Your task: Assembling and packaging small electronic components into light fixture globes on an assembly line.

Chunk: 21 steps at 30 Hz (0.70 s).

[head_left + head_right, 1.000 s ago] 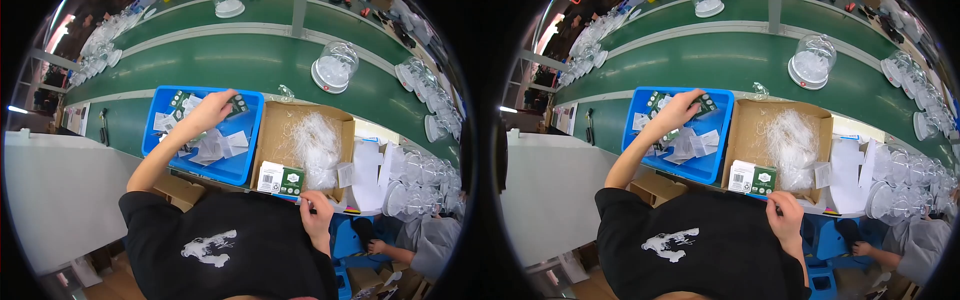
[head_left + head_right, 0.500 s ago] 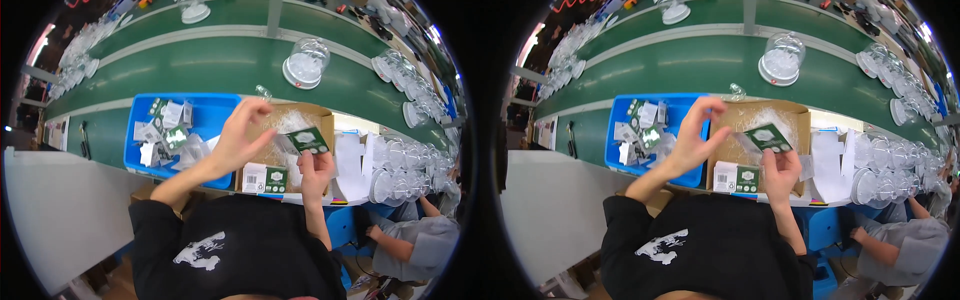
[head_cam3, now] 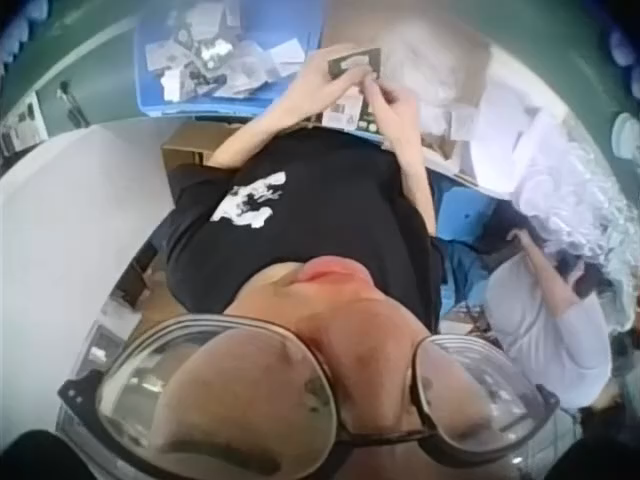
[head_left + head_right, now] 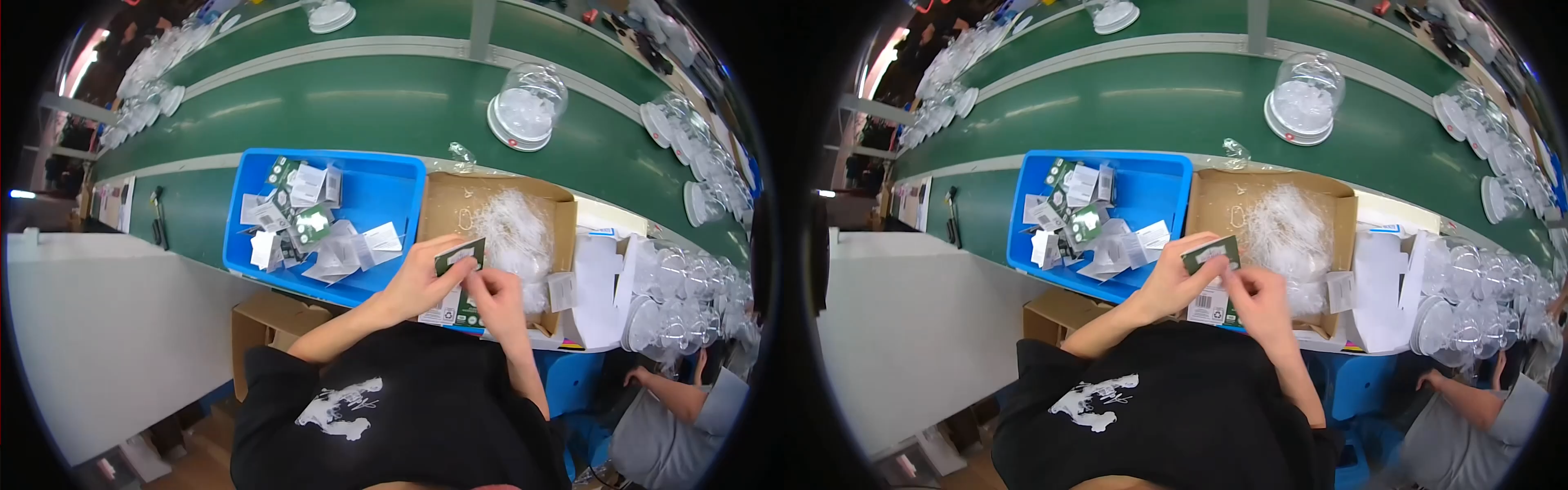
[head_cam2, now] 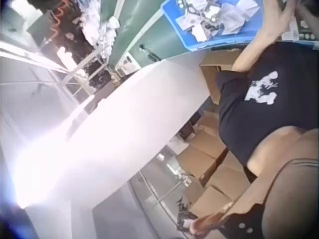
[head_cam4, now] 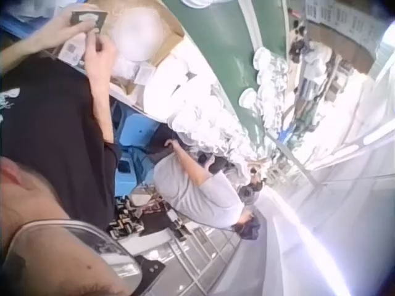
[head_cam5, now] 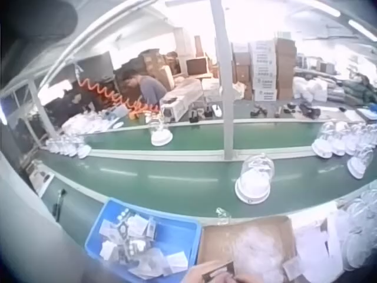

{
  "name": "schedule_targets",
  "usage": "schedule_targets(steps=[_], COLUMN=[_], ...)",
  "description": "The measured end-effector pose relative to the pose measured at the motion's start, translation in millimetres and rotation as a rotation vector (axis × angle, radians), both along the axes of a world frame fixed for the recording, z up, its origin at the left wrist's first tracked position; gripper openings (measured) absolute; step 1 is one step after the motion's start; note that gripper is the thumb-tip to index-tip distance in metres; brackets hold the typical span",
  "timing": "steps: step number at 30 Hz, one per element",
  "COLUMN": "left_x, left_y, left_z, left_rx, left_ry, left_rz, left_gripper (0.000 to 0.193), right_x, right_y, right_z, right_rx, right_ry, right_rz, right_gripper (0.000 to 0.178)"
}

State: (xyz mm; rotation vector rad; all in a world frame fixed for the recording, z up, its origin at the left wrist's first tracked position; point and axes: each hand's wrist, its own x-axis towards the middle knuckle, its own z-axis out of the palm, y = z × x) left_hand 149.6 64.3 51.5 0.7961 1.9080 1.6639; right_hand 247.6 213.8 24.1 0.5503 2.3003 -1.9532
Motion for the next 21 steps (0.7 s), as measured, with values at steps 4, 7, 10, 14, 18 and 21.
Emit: schedule_targets(steps=[4,7,10,14,18,21], left_x=[-1.3,3.4,9.5,12.6,6.2,1.7], left_y=[-0.1,7.1,10.4,4.1,10.6,15.7], left_z=[-0.1,1.7,-12.5,-16.2,-7.7,-9.5], left_rx=[-0.045,-0.319,-0.228,-0.036,-0.163,-0.311], left_ry=[0.182,0.121,0.195,-0.116,-0.149,0.068], left_rz=[-0.019,-0.190,-0.108,0.046,-0.051,-0.197], left_gripper=[0.027,0.071,0.100,0.108,0.105,0.108], right_x=[-2.7,-9.0,-8.5,-9.4,-4.3,-8.7], right_y=[27.0,21.1,7.6,10.0,6.6,12.0], right_z=[20.2,54.4,31.1,19.4,1.6,1.4], right_rx=[0.316,0.540,0.431,-0.004,-0.264,-0.369], right_ry=[0.283,0.497,0.326,0.201,0.289,0.322], right_rz=[-0.306,-0.023,0.053,-0.030,-0.129,-0.144], right_gripper=[0.020,0.041,0.037,0.021,0.022,0.027])
